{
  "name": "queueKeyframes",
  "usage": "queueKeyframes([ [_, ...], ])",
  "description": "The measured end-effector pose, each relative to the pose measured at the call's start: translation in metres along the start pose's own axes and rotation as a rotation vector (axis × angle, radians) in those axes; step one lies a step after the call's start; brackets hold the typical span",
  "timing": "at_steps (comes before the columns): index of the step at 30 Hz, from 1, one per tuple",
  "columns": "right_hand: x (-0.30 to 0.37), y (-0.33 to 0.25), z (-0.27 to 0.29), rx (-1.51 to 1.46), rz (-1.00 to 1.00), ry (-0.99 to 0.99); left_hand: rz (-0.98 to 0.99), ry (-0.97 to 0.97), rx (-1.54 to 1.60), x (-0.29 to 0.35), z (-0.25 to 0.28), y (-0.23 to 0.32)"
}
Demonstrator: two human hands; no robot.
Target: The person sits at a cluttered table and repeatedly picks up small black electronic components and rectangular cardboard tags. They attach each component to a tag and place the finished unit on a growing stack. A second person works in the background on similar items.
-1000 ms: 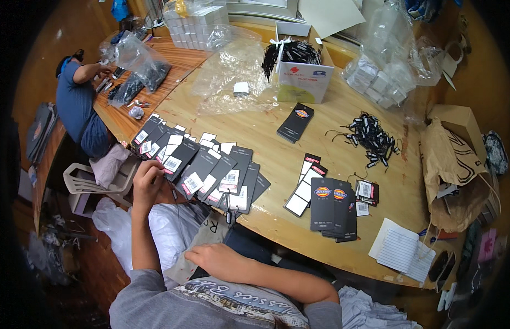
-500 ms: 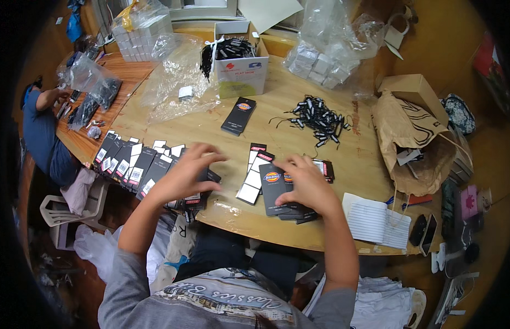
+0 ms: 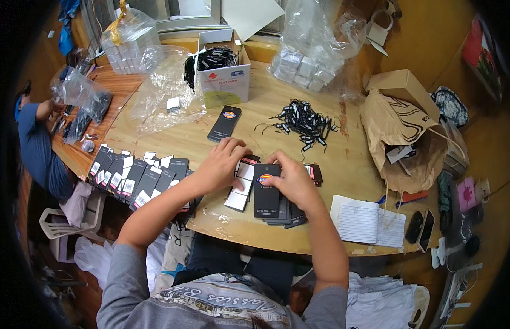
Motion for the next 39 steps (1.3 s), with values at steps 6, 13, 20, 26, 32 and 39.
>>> queueKeyframes([
  [6,0.004,-0.01,0.016,-0.436,0.028,0.155,0.414,-0.077,1.132,0.008,0.005,-0.014],
  [13,0.011,-0.006,0.043,-0.422,-0.033,0.286,0.508,0.101,1.158,0.025,0.009,-0.008],
  [20,0.031,0.085,0.08,0.689,-0.407,0.183,0.561,0.159,1.49,0.045,0.017,-0.008],
  [26,0.028,0.09,0.083,0.586,-0.352,0.251,0.583,0.119,1.608,0.059,0.003,-0.008],
  [32,0.036,0.116,0.096,0.376,-0.359,0.354,0.629,0.086,1.718,0.064,-0.009,0.0],
  [39,0.027,0.009,0.047,-0.455,-0.001,0.144,0.587,0.152,1.575,0.069,-0.027,0.005],
])
Point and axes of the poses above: each hand's wrist, its own x-axis away from the middle knuckle, its own z-axis out of the back of the hand, y = z × x, the point moved 10 cm from there along -x, towards the middle knuckle, and after that the axes turned 10 degrees about z, right-handed, at the moved point
